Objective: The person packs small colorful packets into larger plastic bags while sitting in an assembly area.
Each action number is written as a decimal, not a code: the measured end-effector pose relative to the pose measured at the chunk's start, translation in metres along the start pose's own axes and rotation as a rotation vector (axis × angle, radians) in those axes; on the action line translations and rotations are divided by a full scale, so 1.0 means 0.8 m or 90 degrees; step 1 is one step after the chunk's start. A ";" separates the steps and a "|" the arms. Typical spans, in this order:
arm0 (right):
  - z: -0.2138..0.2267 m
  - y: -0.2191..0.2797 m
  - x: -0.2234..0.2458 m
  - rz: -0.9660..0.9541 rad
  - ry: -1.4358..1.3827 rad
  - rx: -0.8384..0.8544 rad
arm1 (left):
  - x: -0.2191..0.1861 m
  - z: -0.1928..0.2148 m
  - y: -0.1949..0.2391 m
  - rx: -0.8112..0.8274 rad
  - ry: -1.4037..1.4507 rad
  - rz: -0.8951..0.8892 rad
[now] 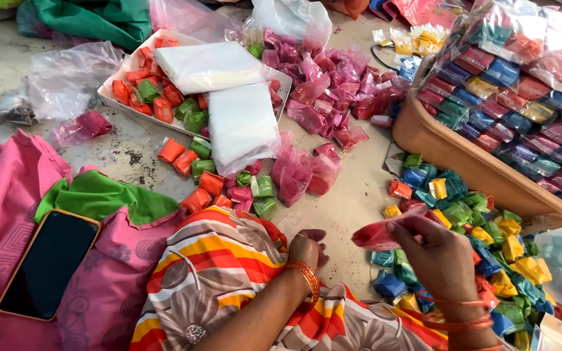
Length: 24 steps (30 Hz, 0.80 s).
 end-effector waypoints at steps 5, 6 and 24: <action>-0.064 -0.028 -0.057 -0.048 0.224 0.154 | 0.019 0.014 -0.043 -0.109 -0.128 -0.098; -0.076 -0.032 -0.070 -0.036 0.259 0.185 | 0.019 0.019 -0.045 -0.127 -0.111 -0.094; -0.025 0.008 -0.005 -0.120 0.013 0.327 | -0.023 -0.032 0.050 0.210 0.046 0.104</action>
Point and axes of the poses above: each hand's wrist, its own y-axis away from the middle knuckle, its own z-axis out of the back of the hand, x = y × z, the point moved 3 cm from there along -y, towards the middle knuckle, and after that the axes turned 9 degrees about -y, right-handed, at the moved point
